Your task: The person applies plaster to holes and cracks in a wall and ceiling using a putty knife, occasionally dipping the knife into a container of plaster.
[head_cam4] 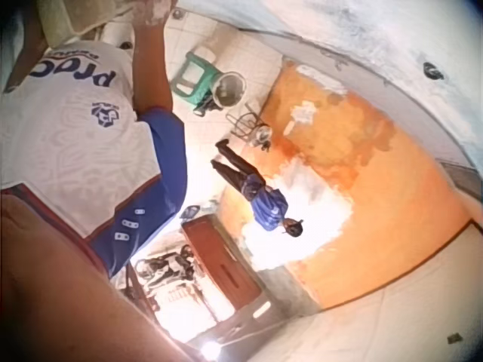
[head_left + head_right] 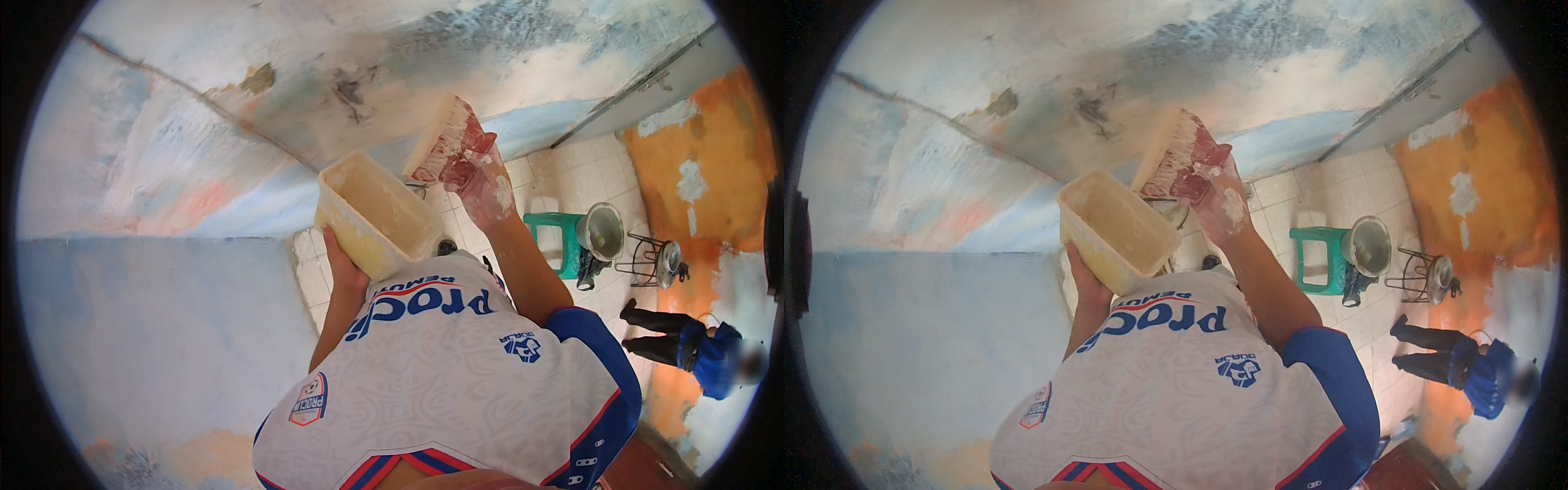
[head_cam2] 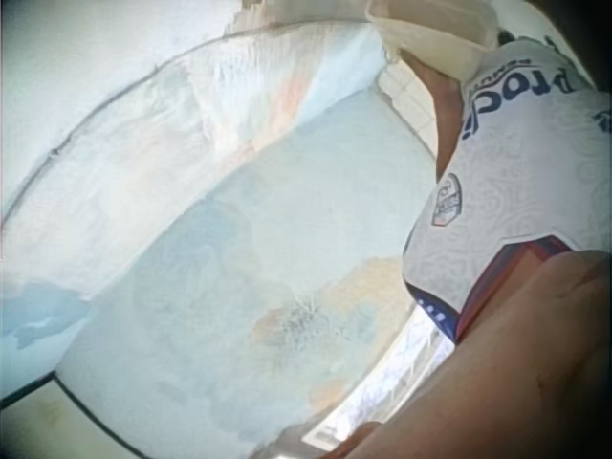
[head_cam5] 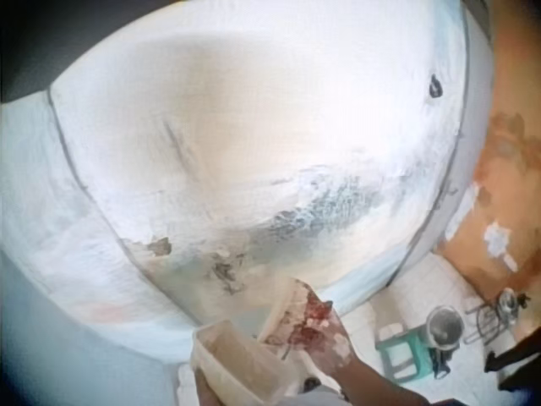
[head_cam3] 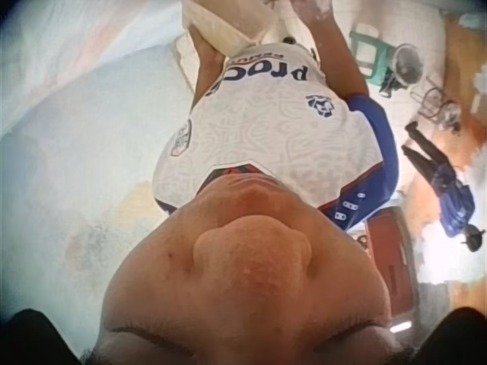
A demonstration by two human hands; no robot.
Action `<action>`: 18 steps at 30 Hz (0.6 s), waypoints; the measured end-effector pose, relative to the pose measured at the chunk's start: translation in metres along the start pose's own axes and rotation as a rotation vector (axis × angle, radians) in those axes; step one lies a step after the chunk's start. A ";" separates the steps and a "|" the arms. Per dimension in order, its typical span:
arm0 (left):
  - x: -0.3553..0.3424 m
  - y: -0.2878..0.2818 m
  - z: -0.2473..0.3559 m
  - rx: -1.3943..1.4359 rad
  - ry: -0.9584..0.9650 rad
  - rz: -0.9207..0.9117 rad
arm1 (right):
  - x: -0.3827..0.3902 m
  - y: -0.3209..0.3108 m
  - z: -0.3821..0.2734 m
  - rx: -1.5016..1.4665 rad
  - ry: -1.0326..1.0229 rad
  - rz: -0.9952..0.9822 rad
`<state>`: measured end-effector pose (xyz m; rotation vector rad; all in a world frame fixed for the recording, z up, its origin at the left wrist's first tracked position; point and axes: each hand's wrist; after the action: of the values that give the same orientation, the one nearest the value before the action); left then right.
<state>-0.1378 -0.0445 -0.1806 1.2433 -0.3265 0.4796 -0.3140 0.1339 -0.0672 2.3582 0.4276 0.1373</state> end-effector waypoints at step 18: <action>0.025 0.048 0.074 -0.063 -0.199 -0.023 | 0.042 0.064 -0.030 0.007 -0.079 0.216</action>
<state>-0.1398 -0.0988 -0.1069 1.2349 -0.4911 0.3237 -0.2644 0.1236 -0.0028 2.4027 0.1351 0.1426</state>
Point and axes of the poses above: each hand's wrist, its own x-axis away from the middle knuckle, its own y-axis out of the palm, z = x × y, and after that the axes turned 13 degrees about -y, right-handed
